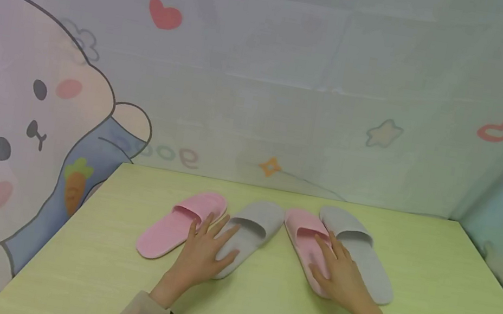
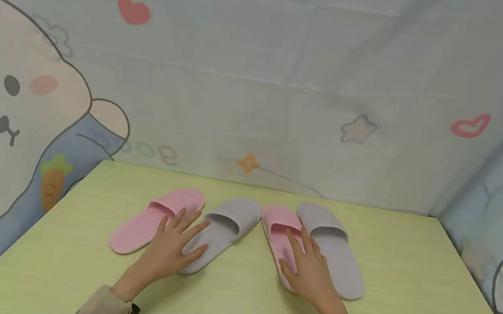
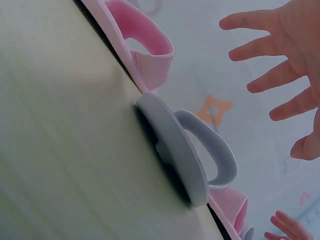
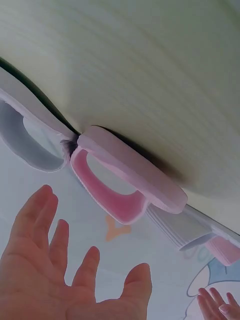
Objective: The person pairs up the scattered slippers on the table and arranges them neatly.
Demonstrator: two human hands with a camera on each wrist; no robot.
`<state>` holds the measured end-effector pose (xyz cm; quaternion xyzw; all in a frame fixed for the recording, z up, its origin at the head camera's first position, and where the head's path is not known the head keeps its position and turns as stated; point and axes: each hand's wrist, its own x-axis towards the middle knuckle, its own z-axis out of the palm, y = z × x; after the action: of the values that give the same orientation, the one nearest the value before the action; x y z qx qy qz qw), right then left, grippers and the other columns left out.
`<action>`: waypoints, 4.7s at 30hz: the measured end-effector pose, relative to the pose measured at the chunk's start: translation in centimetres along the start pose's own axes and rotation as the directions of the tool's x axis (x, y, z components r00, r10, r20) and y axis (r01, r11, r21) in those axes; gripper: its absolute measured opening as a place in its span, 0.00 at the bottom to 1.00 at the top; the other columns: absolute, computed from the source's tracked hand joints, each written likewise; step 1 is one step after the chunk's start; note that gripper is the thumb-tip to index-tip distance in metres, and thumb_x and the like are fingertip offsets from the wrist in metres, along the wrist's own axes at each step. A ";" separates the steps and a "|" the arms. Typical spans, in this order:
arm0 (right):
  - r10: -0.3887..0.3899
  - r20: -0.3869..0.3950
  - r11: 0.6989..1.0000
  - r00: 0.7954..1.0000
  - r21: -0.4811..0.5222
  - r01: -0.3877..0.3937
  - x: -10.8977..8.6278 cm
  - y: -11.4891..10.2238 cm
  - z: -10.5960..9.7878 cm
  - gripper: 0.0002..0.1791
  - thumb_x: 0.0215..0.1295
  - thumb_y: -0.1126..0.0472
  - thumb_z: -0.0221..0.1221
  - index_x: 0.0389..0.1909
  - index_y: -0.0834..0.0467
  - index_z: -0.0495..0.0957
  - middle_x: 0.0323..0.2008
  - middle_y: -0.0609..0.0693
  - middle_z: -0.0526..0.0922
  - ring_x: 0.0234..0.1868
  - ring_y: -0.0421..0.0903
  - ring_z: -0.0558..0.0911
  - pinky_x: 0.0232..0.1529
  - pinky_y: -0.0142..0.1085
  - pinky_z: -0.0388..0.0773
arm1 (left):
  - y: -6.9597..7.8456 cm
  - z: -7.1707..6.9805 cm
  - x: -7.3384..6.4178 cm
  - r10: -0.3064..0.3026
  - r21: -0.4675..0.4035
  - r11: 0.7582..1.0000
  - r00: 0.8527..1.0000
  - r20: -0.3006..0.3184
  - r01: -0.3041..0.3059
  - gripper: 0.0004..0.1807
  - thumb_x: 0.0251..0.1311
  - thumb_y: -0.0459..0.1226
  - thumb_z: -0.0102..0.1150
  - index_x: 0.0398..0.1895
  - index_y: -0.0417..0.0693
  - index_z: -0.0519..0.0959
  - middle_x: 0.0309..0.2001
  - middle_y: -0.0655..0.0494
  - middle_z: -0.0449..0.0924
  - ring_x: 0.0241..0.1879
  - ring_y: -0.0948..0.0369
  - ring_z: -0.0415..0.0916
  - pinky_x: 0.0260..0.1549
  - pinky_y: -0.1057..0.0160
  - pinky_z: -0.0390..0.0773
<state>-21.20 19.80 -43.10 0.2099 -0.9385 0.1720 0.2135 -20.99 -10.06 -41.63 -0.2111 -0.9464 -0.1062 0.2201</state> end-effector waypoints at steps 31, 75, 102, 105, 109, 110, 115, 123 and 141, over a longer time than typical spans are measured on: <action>-0.044 -0.040 0.998 0.998 0.052 0.046 0.7 0.3 0.4 0.32 0.51 0.62 0.61 0.58 0.64 0.64 0.55 0.67 0.70 0.44 0.66 0.75 0.36 0.55 0.74 | -2.3 0.2 0.2 -0.001 -0.018 1.000 1.000 -0.017 0.001 0.15 0.54 0.45 0.55 0.43 0.50 0.78 0.50 0.49 0.77 0.53 0.44 0.69 0.50 0.36 0.61; 0.017 0.034 1.000 0.999 -0.026 -0.016 2.6 0.7 0.1 0.27 0.55 0.58 0.58 0.57 0.60 0.67 0.54 0.66 0.71 0.48 0.66 0.72 0.39 0.58 0.70 | -5.1 0.3 3.7 0.089 0.028 0.996 0.996 -0.023 -0.088 0.15 0.56 0.44 0.53 0.45 0.50 0.77 0.47 0.51 0.79 0.50 0.46 0.72 0.47 0.38 0.64; -0.018 0.050 1.000 0.999 -0.008 0.018 4.6 1.9 0.4 0.27 0.55 0.59 0.57 0.57 0.60 0.67 0.55 0.65 0.71 0.52 0.66 0.70 0.47 0.60 0.68 | -7.1 0.3 4.5 0.075 0.040 0.996 0.997 0.017 -0.075 0.16 0.58 0.44 0.52 0.47 0.50 0.77 0.48 0.50 0.79 0.50 0.46 0.72 0.47 0.38 0.65; -0.023 0.051 1.000 0.998 -0.002 0.023 4.7 1.9 0.4 0.27 0.55 0.59 0.57 0.57 0.60 0.68 0.55 0.65 0.71 0.52 0.66 0.70 0.47 0.61 0.67 | -7.4 0.4 4.5 0.069 0.040 0.997 0.997 0.031 -0.070 0.16 0.58 0.44 0.52 0.47 0.49 0.77 0.48 0.50 0.79 0.50 0.46 0.71 0.47 0.38 0.65; -0.019 0.073 1.000 0.997 -0.003 0.019 4.9 1.9 0.5 0.27 0.56 0.59 0.56 0.58 0.60 0.67 0.55 0.66 0.70 0.52 0.67 0.70 0.46 0.61 0.67 | -7.8 0.4 4.5 0.058 0.030 0.998 0.997 0.056 -0.060 0.16 0.58 0.44 0.52 0.48 0.49 0.77 0.49 0.49 0.78 0.50 0.46 0.71 0.47 0.37 0.64; -0.016 0.078 1.000 0.997 -0.003 0.016 4.9 1.9 0.5 0.27 0.56 0.58 0.56 0.58 0.60 0.67 0.55 0.66 0.70 0.52 0.67 0.70 0.46 0.61 0.67 | -7.9 0.4 4.5 0.059 0.033 0.998 0.996 0.060 -0.062 0.17 0.58 0.44 0.51 0.48 0.50 0.77 0.49 0.49 0.78 0.51 0.46 0.71 0.47 0.37 0.64; -0.003 0.098 1.000 0.995 0.009 0.002 5.1 1.9 0.8 0.26 0.57 0.57 0.56 0.58 0.59 0.67 0.56 0.65 0.69 0.53 0.67 0.69 0.45 0.63 0.67 | -8.6 0.9 4.6 0.065 0.034 0.997 0.996 0.066 -0.067 0.17 0.58 0.44 0.51 0.48 0.49 0.76 0.50 0.48 0.77 0.50 0.45 0.71 0.46 0.38 0.65; 0.003 0.107 1.000 0.994 0.013 -0.005 5.4 1.9 1.1 0.26 0.57 0.56 0.55 0.57 0.58 0.68 0.56 0.65 0.70 0.52 0.67 0.69 0.44 0.63 0.67 | -9.3 1.3 4.7 0.043 0.012 0.999 0.995 0.086 -0.044 0.16 0.59 0.43 0.50 0.48 0.49 0.76 0.50 0.47 0.77 0.51 0.44 0.70 0.45 0.37 0.65; -0.011 0.097 1.000 0.995 -0.004 0.011 5.5 1.6 1.6 0.24 0.56 0.57 0.57 0.55 0.58 0.70 0.54 0.64 0.71 0.50 0.66 0.71 0.43 0.60 0.68 | -10.0 2.1 4.7 0.026 0.006 1.000 0.991 0.130 -0.027 0.16 0.59 0.44 0.49 0.48 0.50 0.76 0.51 0.47 0.76 0.50 0.45 0.70 0.44 0.38 0.66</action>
<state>-26.97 18.71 -42.19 0.2228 -0.9470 0.1583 0.1691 -30.10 -16.70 -42.34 -0.2294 -0.9562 -0.0856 0.1605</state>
